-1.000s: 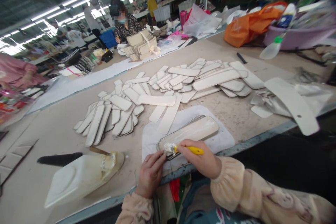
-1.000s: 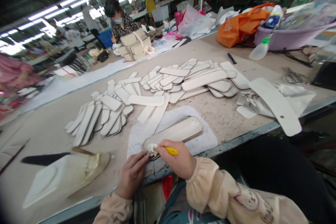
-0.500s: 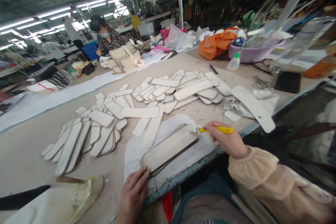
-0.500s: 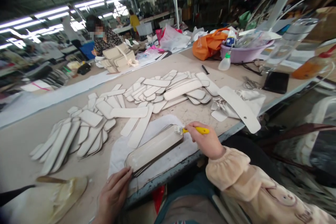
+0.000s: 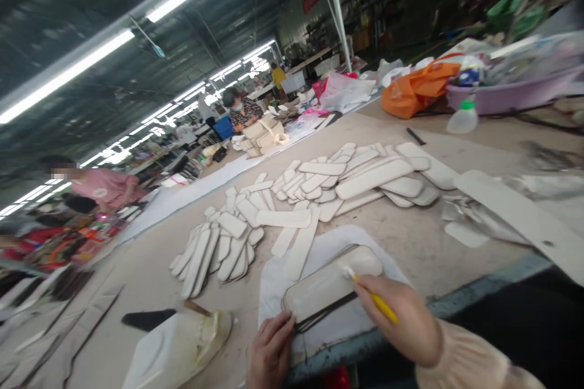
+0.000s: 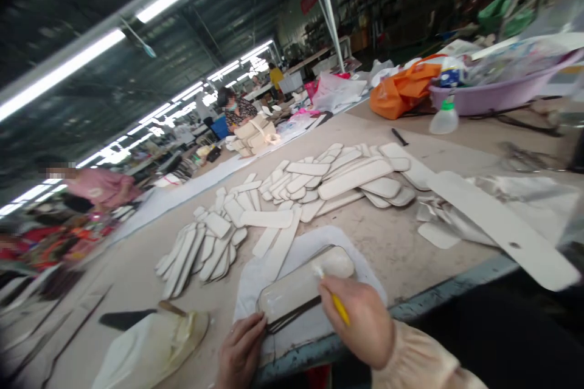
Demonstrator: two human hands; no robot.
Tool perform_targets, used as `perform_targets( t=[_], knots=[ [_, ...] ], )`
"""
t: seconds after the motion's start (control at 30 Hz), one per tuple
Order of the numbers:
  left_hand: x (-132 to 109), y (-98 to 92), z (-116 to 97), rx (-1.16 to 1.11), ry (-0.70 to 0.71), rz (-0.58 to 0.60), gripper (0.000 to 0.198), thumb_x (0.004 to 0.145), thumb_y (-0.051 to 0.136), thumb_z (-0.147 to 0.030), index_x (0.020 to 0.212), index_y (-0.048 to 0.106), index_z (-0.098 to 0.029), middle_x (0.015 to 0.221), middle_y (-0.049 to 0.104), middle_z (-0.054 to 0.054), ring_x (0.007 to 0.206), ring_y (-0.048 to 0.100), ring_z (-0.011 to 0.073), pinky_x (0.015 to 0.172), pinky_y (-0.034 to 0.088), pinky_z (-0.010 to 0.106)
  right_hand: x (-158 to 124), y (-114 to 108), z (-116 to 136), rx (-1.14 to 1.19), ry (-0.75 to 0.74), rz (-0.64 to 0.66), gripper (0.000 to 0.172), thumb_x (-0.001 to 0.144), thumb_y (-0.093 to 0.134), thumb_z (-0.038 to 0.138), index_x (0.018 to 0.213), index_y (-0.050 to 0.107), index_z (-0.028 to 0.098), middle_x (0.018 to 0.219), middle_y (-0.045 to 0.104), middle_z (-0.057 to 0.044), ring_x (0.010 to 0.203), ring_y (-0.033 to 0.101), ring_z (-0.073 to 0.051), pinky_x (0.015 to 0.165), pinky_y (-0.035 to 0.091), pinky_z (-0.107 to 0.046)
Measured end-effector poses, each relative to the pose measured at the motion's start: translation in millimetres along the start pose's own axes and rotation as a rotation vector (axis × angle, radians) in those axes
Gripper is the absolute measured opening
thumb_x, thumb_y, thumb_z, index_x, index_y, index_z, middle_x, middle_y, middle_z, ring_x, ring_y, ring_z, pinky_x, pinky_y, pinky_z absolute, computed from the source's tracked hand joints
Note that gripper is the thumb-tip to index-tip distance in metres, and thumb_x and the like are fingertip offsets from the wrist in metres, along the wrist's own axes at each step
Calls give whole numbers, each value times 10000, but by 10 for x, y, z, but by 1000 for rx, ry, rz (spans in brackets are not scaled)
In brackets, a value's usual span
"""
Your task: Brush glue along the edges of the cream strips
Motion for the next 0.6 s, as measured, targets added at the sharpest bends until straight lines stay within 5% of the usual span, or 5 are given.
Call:
perform_targets(
  t=[0.17, 0.3, 0.43, 0.6],
  knots=[
    [139, -72, 21, -176, -266, 54, 256, 924, 492, -310, 968, 727, -218, 995, 734, 94, 935, 698, 200, 810, 598, 336, 92, -395, -355, 9, -30, -41, 189, 878, 564, 380, 912, 684, 238, 738, 694, -14, 624, 662, -165, 610, 533, -229],
    [634, -226, 225, -65, -624, 380, 455, 945, 372, -424, 929, 736, -151, 887, 737, 98, 762, 703, 190, 645, 585, 291, 149, -672, -311, 115, 80, -279, 199, 866, 567, 415, 876, 653, 236, 623, 605, 16, 542, 577, -139, 522, 485, -213],
    [1402, -248, 466, -42, -617, 664, 324, 766, 651, -451, 645, 737, -163, 530, 653, 18, 495, 620, 159, 465, 483, 228, 173, -828, -233, 155, 180, -367, 233, 880, 542, 435, 812, 622, 227, 625, 563, 11, 580, 559, -144, 554, 475, -230],
    [2217, 183, 653, 143, -551, 673, 316, 835, 579, -435, 928, 752, -188, 803, 740, 35, 788, 690, 188, 741, 526, 267, 184, -919, -268, 192, 174, -338, 208, 892, 548, 409, 865, 626, 219, 633, 570, 4, 596, 560, -149, 563, 465, -239]
  ],
)
Point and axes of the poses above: each hand's wrist, its own x-axis towards the middle knuckle, its own y-axis out of the palm, z = x × y, the point moved 2 cm from there along x, towards the middle knuckle
